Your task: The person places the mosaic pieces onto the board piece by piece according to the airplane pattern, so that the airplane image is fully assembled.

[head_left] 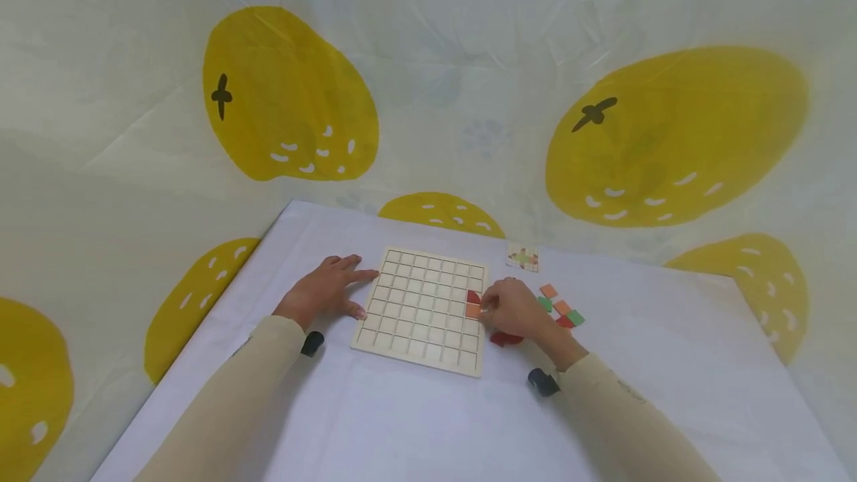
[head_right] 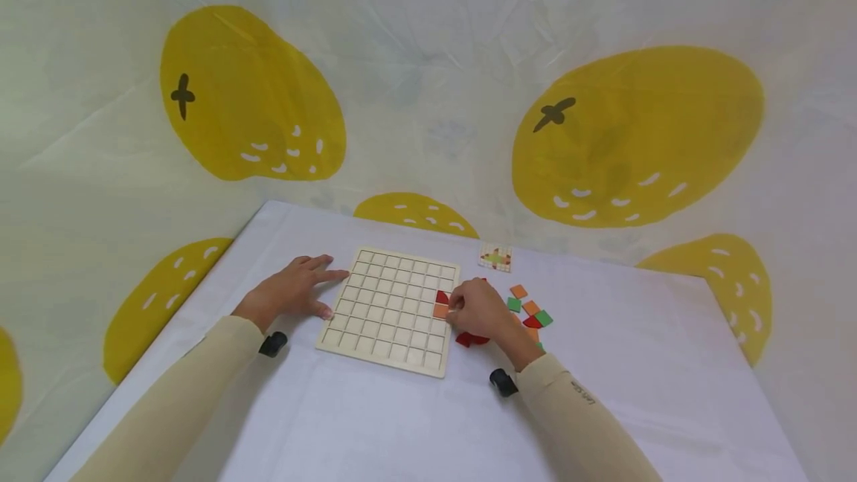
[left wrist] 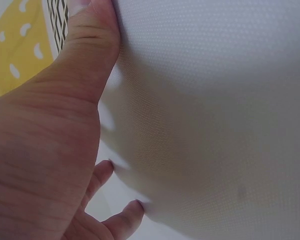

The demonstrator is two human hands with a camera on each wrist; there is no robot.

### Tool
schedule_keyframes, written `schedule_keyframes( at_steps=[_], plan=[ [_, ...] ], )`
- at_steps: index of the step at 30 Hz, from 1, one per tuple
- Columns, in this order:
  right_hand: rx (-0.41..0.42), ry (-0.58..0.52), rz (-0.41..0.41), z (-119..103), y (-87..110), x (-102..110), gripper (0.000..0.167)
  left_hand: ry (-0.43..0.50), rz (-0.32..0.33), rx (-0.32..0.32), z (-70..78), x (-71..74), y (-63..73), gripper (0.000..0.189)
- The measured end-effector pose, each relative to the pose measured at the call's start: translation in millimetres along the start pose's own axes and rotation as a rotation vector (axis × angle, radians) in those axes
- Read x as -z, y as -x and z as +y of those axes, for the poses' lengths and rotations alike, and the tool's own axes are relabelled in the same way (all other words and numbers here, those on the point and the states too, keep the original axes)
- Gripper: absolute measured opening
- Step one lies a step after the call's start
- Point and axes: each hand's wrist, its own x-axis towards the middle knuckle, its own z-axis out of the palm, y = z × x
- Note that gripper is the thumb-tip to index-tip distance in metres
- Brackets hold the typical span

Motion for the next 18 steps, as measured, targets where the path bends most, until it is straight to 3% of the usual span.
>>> schedule_keyframes(
  at_steps=[7, 18],
  plan=[
    [0.092, -0.046, 0.029, 23.3, 2.7, 6.2, 0.01, 0.004, 0.001, -0.008, 0.2, 0.0, -0.5, 0.092],
    [0.013, -0.064, -0.006, 50.7, 18.8, 22.1, 0.019, -0.005, 0.007, 0.0, 3.5, 1.8, 3.6, 0.09]
  ],
)
